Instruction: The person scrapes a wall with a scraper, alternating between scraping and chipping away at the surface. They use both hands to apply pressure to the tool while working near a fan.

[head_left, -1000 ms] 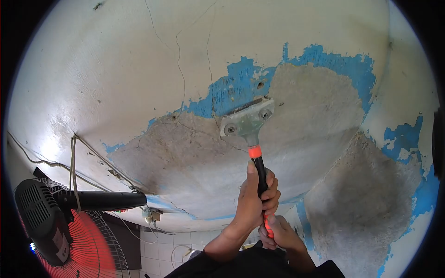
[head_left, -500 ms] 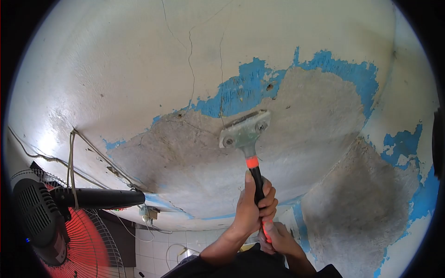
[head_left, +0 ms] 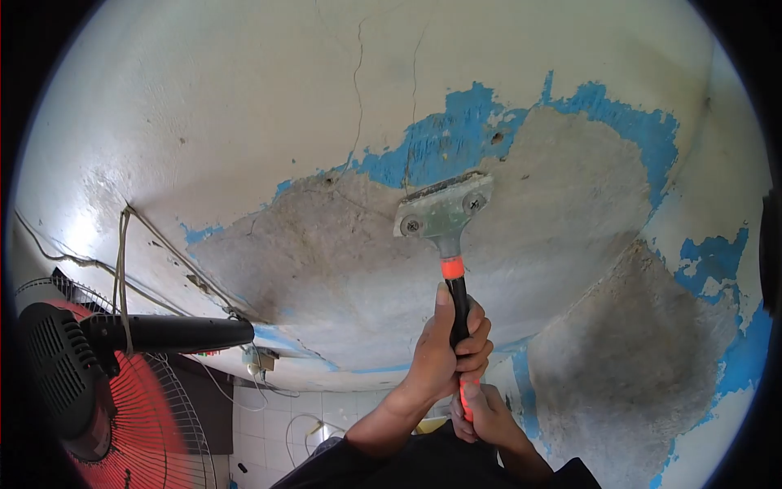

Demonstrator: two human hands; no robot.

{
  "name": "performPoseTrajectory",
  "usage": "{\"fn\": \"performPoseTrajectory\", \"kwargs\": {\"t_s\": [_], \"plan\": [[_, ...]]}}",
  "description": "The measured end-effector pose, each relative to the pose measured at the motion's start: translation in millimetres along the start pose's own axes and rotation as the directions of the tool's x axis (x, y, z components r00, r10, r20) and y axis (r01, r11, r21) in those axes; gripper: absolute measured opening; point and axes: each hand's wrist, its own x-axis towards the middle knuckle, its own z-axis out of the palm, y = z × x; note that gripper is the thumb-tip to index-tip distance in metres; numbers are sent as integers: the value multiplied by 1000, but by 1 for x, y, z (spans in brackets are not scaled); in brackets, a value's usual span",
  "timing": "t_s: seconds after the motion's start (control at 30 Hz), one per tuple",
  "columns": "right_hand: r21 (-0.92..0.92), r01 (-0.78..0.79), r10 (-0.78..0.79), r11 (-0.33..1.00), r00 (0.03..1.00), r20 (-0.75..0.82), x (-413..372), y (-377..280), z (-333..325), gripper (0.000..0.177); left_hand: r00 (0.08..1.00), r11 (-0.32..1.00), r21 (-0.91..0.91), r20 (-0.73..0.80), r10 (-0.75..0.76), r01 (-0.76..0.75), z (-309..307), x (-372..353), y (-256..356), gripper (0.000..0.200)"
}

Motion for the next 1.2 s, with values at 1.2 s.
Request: {"fn": "performPoseTrajectory", "kwargs": {"t_s": [1.2], "plan": [[-32, -9, 9, 999, 1000, 2, 6, 7, 23, 58, 997, 999, 45, -69, -25, 28, -2, -13, 15, 57]]}}
